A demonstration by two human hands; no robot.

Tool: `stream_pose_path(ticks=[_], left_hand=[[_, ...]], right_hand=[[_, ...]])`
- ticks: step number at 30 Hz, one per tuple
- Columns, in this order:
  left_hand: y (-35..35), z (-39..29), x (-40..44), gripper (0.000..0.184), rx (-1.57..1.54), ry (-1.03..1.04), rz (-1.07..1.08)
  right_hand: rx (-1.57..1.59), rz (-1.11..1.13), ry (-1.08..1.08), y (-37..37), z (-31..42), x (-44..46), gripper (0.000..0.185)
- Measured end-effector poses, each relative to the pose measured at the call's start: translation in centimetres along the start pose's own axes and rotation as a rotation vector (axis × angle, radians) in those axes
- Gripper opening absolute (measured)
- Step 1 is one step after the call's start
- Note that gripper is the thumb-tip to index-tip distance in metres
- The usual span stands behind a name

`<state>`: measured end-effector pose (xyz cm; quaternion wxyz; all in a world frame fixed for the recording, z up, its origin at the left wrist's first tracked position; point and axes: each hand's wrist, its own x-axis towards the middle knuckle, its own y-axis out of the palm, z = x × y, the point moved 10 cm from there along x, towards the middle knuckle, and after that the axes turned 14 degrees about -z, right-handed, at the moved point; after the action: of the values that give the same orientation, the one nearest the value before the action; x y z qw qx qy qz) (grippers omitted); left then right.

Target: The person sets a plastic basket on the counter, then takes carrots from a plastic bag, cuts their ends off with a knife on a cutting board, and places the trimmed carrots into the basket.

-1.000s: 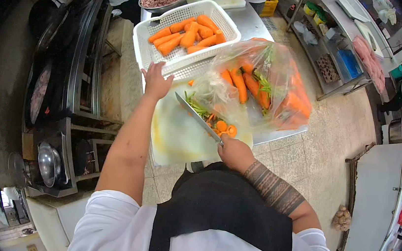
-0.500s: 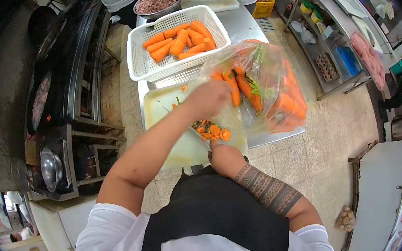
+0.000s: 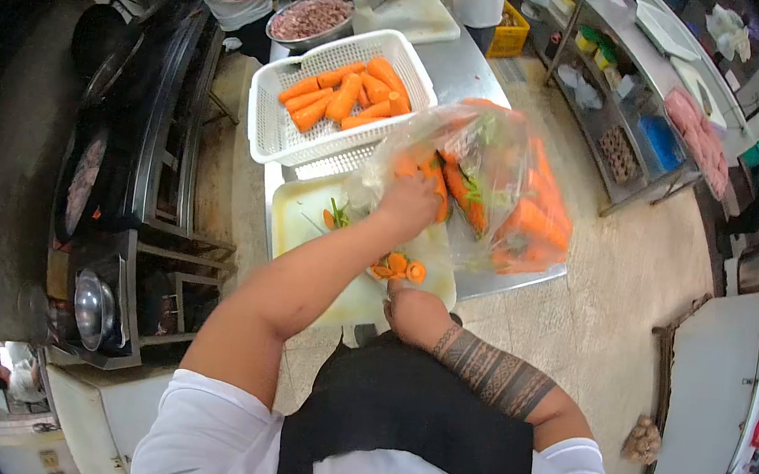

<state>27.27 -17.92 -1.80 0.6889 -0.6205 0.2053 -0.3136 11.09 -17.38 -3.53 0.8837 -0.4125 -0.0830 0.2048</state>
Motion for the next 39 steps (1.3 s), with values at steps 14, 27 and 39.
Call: stream_pose_path(ticks=[14, 27, 39], left_hand=[[-0.4, 1.7, 1.9, 0.025, -0.033, 0.017, -0.170], [-6.8, 12.4, -19.9, 0.025, -1.884, -1.211, -0.902], [6.1, 4.5, -41.4, 0.028, -1.423, -1.483, -0.829]], right_hand=[[-0.062, 0.061, 0.076, 0.0, 0.2, 0.7, 0.030], [0.043, 0.122, 0.163, 0.4, -3.1, 2.2, 0.045], [0.124, 0.046, 0.082, 0.3, -1.9, 2.2, 0.036]])
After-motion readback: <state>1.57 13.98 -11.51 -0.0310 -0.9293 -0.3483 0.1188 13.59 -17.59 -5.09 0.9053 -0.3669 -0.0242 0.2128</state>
